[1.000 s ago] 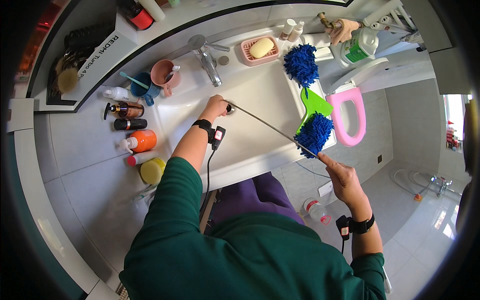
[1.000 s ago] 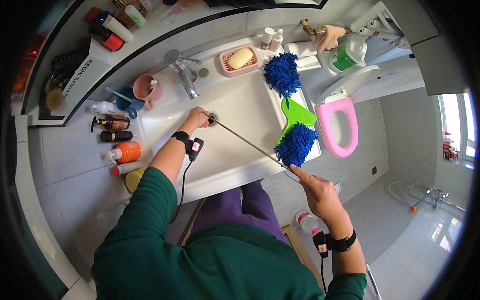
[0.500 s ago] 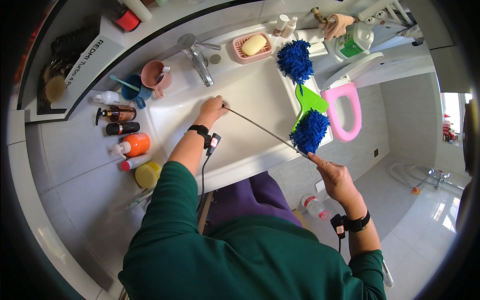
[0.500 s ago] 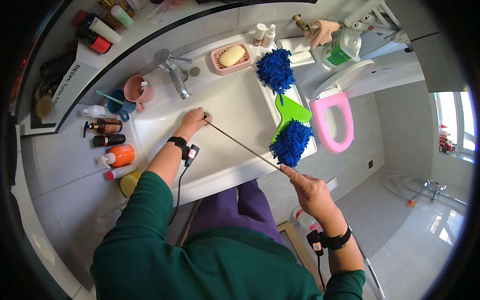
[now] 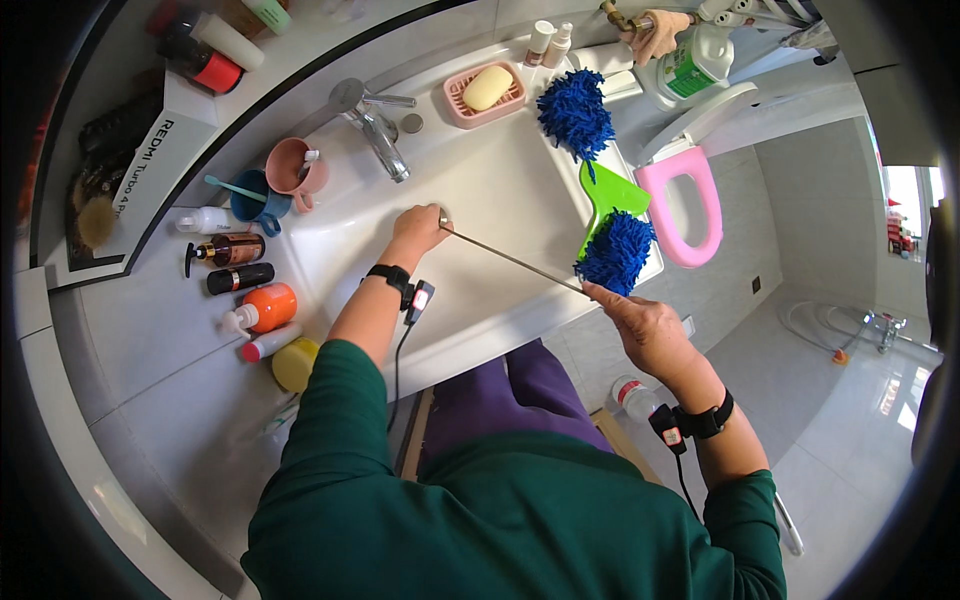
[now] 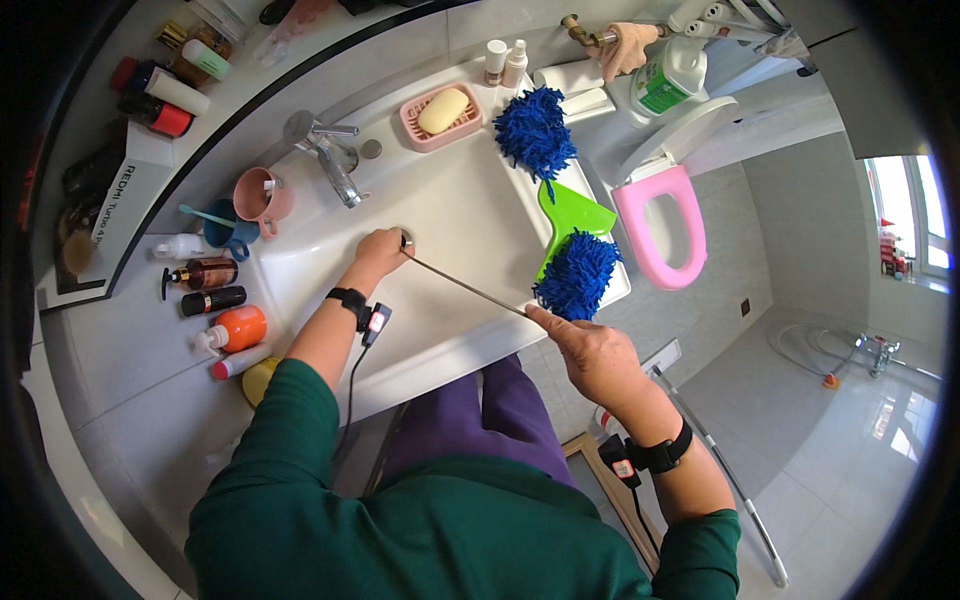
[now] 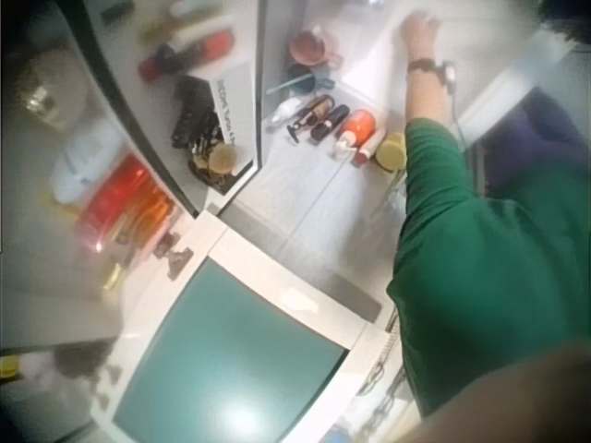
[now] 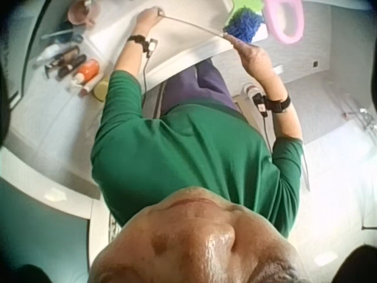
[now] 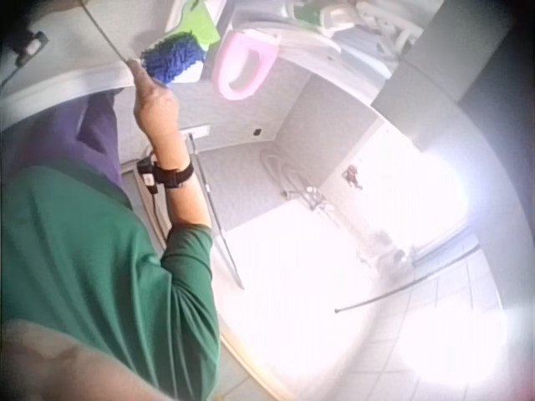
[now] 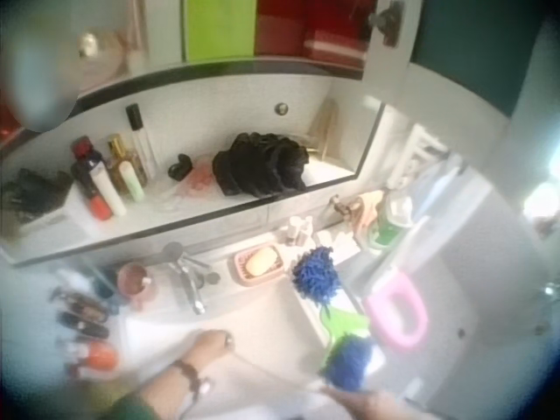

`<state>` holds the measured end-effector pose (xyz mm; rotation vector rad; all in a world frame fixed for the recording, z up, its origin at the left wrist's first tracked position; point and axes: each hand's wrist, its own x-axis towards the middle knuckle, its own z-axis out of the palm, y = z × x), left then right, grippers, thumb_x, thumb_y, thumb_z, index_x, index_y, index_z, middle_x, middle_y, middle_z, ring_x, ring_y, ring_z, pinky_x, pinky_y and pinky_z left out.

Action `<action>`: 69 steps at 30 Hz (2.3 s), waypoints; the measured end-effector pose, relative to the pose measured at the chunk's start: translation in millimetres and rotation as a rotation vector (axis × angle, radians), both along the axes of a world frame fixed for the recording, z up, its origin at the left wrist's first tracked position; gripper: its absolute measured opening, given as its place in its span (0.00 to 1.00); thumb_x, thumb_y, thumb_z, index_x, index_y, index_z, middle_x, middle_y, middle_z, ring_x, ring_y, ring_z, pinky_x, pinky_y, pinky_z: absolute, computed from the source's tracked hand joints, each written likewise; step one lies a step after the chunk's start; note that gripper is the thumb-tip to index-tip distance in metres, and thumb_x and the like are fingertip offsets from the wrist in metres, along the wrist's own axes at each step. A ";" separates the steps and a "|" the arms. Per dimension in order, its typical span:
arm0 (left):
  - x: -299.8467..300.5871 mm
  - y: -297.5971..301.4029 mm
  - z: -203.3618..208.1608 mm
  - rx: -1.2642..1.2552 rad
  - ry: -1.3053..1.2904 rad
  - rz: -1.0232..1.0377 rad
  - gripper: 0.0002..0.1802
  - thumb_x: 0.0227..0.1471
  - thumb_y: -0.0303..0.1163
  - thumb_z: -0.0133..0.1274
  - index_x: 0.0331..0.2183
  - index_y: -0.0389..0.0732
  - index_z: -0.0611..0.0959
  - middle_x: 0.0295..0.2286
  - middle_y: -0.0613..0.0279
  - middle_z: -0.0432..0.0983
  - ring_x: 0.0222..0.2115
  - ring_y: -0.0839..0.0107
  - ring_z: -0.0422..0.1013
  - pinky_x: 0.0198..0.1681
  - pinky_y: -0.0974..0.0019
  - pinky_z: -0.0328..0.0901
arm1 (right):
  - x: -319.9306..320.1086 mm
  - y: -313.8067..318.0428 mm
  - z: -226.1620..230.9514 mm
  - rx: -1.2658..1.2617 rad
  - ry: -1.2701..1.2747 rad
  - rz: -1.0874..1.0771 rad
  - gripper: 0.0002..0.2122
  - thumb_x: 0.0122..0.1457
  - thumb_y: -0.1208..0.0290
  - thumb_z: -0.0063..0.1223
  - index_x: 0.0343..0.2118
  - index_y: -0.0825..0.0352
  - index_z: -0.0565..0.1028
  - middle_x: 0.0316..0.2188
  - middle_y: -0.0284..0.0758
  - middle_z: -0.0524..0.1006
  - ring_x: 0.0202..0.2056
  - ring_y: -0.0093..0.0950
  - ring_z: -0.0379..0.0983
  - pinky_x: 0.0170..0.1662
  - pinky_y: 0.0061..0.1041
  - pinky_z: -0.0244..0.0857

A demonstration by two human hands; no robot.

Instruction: The person uses a flexible drain snake to clear a clogged bathroom sink drain. They insert the snake into the drain, push it through, and then pull it out. The person then coils the snake and places it back in a drawer.

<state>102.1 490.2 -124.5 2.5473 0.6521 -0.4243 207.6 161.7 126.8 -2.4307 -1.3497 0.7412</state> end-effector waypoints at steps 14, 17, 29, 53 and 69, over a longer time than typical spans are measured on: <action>-0.2 11.3 -18.7 -0.005 -0.076 -0.017 0.13 0.47 0.38 0.50 0.23 0.38 0.80 0.24 0.46 0.76 0.28 0.49 0.72 0.33 0.52 0.67 | -5.9 41.0 -34.8 -0.075 -0.056 -0.013 0.26 0.51 0.78 0.43 0.55 0.49 0.67 0.18 0.38 0.74 0.22 0.36 0.73 0.26 0.35 0.67; -6.0 14.1 -16.3 -0.070 -0.074 -0.076 0.14 0.48 0.37 0.48 0.24 0.36 0.80 0.24 0.42 0.74 0.28 0.46 0.72 0.33 0.51 0.66 | -4.7 41.7 -37.0 -0.045 -0.025 0.033 0.26 0.51 0.78 0.42 0.55 0.49 0.67 0.18 0.38 0.75 0.22 0.37 0.74 0.25 0.36 0.67; 15.6 34.8 -28.2 -0.241 -0.118 0.093 0.11 0.48 0.31 0.47 0.22 0.34 0.79 0.19 0.45 0.73 0.21 0.52 0.72 0.27 0.57 0.67 | -8.0 59.0 -26.8 -0.069 0.000 0.021 0.27 0.51 0.78 0.43 0.56 0.50 0.65 0.23 0.38 0.76 0.24 0.37 0.74 0.27 0.34 0.68; -30.8 19.7 -26.9 -0.125 -0.029 0.134 0.11 0.48 0.32 0.45 0.24 0.37 0.78 0.23 0.46 0.76 0.27 0.50 0.74 0.33 0.53 0.68 | -18.6 74.1 -30.1 -0.242 0.021 0.155 0.28 0.52 0.77 0.43 0.58 0.51 0.62 0.24 0.38 0.76 0.27 0.36 0.75 0.29 0.34 0.69; 20.5 25.7 -8.4 0.109 0.453 -0.047 0.12 0.49 0.31 0.48 0.33 0.40 0.84 0.35 0.53 0.79 0.38 0.56 0.74 0.39 0.60 0.68 | -14.7 68.4 -40.7 -0.194 0.021 0.096 0.28 0.52 0.77 0.42 0.58 0.52 0.62 0.24 0.38 0.76 0.28 0.36 0.75 0.30 0.35 0.69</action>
